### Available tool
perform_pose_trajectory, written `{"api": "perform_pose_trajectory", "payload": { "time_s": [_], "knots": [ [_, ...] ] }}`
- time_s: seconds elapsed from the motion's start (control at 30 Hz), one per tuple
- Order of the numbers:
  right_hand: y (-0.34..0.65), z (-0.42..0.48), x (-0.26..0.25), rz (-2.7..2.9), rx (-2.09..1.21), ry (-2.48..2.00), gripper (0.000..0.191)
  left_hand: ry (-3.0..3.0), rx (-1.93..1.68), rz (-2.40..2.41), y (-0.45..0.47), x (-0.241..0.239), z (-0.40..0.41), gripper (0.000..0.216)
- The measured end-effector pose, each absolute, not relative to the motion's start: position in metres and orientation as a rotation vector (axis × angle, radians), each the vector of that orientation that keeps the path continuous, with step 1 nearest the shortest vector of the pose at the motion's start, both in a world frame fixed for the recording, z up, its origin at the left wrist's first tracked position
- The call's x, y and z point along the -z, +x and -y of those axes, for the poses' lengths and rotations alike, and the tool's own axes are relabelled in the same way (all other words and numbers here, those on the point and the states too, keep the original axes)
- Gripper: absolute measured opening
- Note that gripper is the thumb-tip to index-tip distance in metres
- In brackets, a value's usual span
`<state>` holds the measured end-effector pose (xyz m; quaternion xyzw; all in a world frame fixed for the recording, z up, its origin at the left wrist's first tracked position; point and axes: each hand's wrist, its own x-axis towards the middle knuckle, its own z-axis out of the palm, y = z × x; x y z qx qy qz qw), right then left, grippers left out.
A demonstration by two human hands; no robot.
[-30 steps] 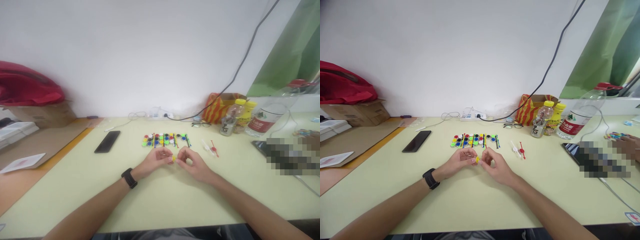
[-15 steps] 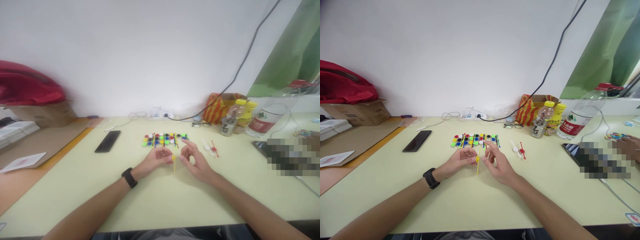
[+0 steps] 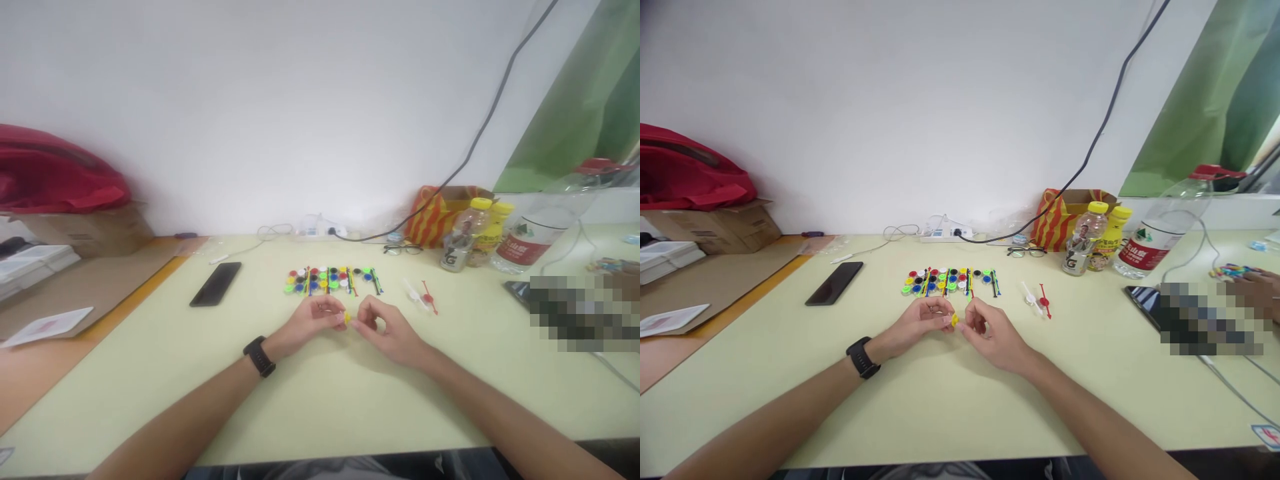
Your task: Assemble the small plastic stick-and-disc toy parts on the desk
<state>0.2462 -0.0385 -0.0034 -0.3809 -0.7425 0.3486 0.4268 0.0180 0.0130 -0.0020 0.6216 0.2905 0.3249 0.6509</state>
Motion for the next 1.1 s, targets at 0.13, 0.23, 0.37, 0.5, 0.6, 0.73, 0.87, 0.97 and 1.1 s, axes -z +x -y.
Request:
{"api": "perform_pose_trajectory", "payload": {
  "time_s": [0.13,0.23,0.37,0.5,0.6,0.73,0.87,0.97,1.1],
  "knots": [
    [0.245,0.040,0.002,1.867,-0.929,-0.926,0.020,1.418,-0.721,-0.663,0.019,0.001,-0.011,0.029],
    [0.245,0.039,0.002,1.880,-0.940,-0.917,0.019,1.402,-0.717,-0.649,0.019,0.001,-0.011,0.031],
    [0.244,0.039,0.002,1.893,-0.935,-0.904,0.018,1.390,-0.721,-0.643,0.020,0.001,-0.011,0.031],
    [0.247,0.040,0.007,1.924,-0.881,-0.909,0.009,1.393,-0.714,-0.637,0.020,0.001,-0.011,0.030],
    [0.249,0.040,0.012,1.938,-0.755,-0.936,0.034,1.398,-0.705,-0.644,0.020,-0.001,-0.012,0.029],
    [0.251,0.039,0.011,1.889,-0.741,-0.967,0.043,1.378,-0.715,-0.659,0.019,-0.001,-0.012,0.031],
    [0.256,0.037,0.003,1.820,-1.153,-0.873,0.054,1.346,-0.717,-0.680,0.019,0.002,-0.013,0.032],
    [0.259,0.035,-0.001,1.831,-1.335,-0.749,0.072,1.335,-0.722,-0.699,0.020,0.004,-0.013,0.032],
    [0.253,0.034,-0.002,1.691,-1.185,-0.905,0.052,1.351,-0.722,-0.685,0.019,0.004,-0.014,0.031]
  ]
}}
